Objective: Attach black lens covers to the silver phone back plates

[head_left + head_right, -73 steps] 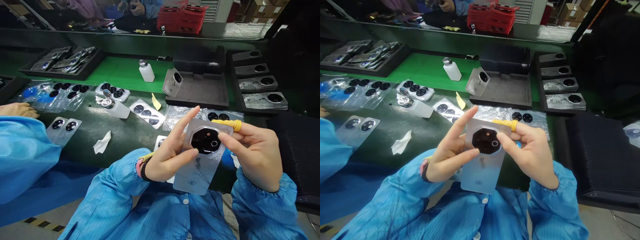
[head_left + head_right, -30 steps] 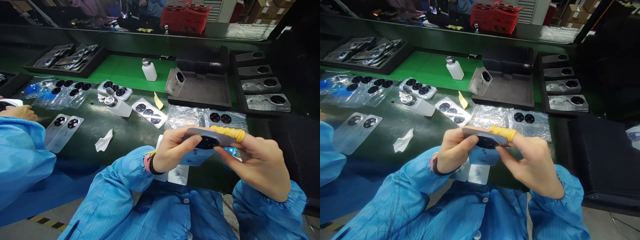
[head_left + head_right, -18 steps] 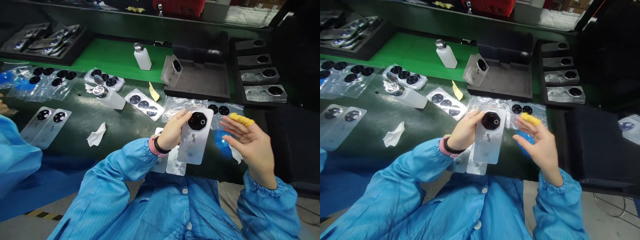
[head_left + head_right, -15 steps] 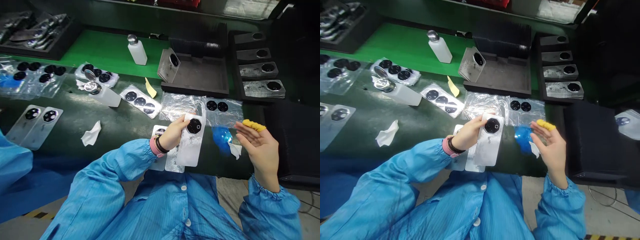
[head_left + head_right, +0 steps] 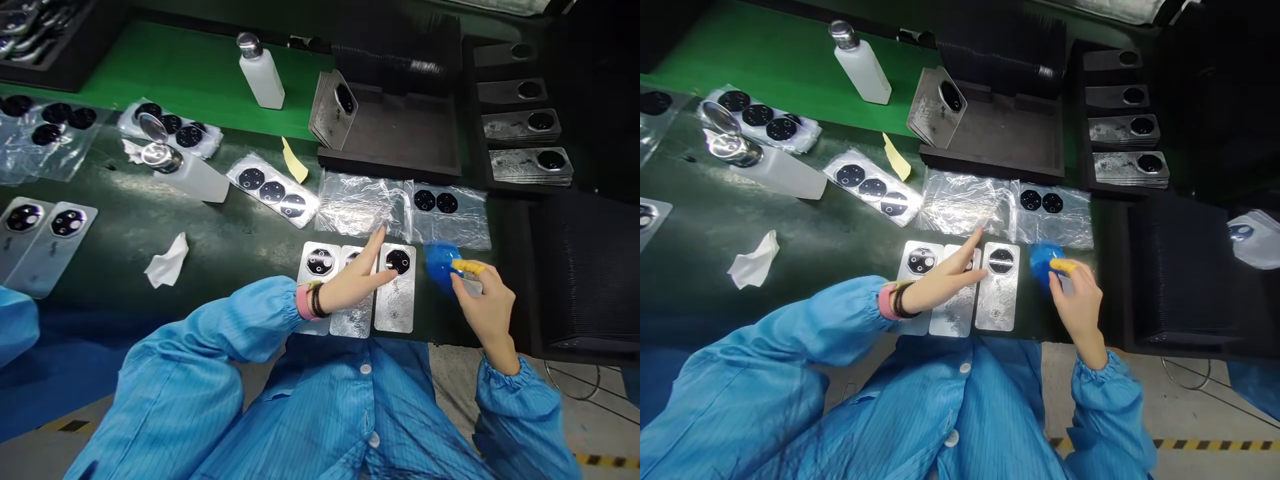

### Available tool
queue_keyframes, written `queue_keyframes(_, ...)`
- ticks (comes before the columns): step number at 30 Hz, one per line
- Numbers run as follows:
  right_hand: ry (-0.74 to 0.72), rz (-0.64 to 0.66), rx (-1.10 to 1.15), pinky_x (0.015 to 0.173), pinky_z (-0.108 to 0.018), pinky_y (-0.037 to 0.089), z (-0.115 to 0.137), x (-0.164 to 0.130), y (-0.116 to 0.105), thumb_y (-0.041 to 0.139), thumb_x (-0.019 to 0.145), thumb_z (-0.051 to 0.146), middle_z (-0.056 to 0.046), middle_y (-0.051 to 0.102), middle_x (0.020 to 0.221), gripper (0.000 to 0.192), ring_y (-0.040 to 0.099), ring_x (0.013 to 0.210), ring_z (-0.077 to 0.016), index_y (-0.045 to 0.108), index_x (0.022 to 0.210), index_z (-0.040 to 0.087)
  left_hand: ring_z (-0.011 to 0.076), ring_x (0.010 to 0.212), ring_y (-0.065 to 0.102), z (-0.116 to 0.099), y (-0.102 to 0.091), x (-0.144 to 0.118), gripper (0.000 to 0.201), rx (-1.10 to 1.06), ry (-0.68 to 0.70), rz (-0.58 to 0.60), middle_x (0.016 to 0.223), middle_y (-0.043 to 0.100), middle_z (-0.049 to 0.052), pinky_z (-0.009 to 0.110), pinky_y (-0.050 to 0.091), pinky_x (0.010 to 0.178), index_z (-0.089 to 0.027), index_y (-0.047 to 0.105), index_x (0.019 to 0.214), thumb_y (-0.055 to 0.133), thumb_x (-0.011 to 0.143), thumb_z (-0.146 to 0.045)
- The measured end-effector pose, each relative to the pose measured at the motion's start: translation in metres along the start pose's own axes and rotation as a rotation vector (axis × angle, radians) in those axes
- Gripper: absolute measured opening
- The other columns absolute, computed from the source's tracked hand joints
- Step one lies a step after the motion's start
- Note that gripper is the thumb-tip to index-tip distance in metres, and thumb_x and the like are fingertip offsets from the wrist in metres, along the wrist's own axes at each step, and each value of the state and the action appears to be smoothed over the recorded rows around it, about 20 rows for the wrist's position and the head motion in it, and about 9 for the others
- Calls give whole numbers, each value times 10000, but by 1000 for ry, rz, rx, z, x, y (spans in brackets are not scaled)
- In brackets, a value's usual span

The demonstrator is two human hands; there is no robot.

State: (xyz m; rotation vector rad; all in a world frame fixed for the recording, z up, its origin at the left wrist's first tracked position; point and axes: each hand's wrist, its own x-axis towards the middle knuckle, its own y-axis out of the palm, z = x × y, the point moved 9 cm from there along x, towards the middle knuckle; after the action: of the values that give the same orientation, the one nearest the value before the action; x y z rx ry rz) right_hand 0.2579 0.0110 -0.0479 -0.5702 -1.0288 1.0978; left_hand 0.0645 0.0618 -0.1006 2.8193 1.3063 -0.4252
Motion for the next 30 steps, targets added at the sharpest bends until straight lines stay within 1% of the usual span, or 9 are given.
queue_keyframes(3, -43, 95, -16, 760, -430, 577, 6, 18, 16, 550, 859, 285, -53, 729, 875, 101, 694, 879, -268, 645, 886, 263, 267, 1505, 209, -3, 1, -28, 589, 289, 212, 53, 1599, 287, 136, 467, 243, 1229, -157, 350, 1480, 510, 932, -300)
queue_keyframes(6, -1, 193, -56, 780, -454, 558, -5, 46, 33, 565, 825, 280, -79, 716, 943, 137, 676, 897, -287, 622, 944, 244, 258, 1407, 428, -6, 16, -64, 374, 624, 463, 40, 1362, 602, 149, 469, 367, 1176, -118, 538, 1312, 420, 960, -167)
queue_keyframes(11, 179, 247, -147, 854, -495, 505, -41, 99, 55, 611, 773, 270, -112, 680, 1027, 299, 651, 952, -319, 556, 1061, 211, 269, 1221, 619, 2, 42, -101, 313, 989, 603, -96, 1215, 692, 162, 478, 501, 1060, -56, 593, 1202, 380, 982, -119)
queue_keyframes(17, 283, 264, -235, 870, -479, 483, -58, 120, 72, 687, 730, 250, -124, 659, 1073, 347, 618, 1048, -340, 507, 1024, 209, 238, 1158, 658, -2, 51, -123, 280, 879, 661, -225, 1131, 732, 131, 431, 516, 1039, -63, 597, 1177, 395, 994, -130)
queue_keyframes(20, 301, 247, -215, 863, -472, 486, -61, 123, 72, 712, 707, 234, -111, 664, 1067, 363, 609, 1066, -338, 491, 995, 222, 185, 920, 727, -2, 41, -146, 284, 619, 673, -318, 939, 760, 102, 303, 581, 855, -124, 636, 1087, 369, 1001, -168)
queue_keyframes(22, 304, 248, -194, 862, -469, 490, -65, 124, 73, 730, 689, 227, -102, 669, 1051, 368, 613, 1052, -330, 486, 965, 227, 138, 600, 670, 17, 28, -153, 348, 415, 475, -354, 685, 712, 42, 217, 535, 591, -174, 667, 882, 355, 1008, -263)
queue_keyframes(24, 292, 252, -178, 863, -470, 493, -68, 126, 74, 744, 675, 234, -94, 672, 1030, 369, 616, 1036, -324, 484, 937, 231, 113, 439, 557, 54, 22, -154, 454, 238, 91, -305, 497, 604, 1, 202, 451, 483, -188, 624, 669, 371, 997, -373)
queue_keyframes(27, 262, 248, -174, 849, -480, 497, -72, 130, 74, 758, 654, 275, -84, 671, 996, 373, 618, 1013, -325, 487, 908, 238, 124, 477, 573, 105, 35, -158, 487, -72, -422, -151, 515, 623, 4, 214, 468, 519, -171, 652, 670, 481, 911, -559)
queue_keyframes(30, 249, 249, -168, 807, -471, 510, -76, 135, 76, 775, 612, 310, -68, 669, 959, 405, 630, 951, -314, 490, 892, 245, 193, 748, 698, 115, 47, -150, 563, -457, -517, -184, 813, 752, 68, 282, 559, 741, -146, 714, 879, 699, 699, -680)
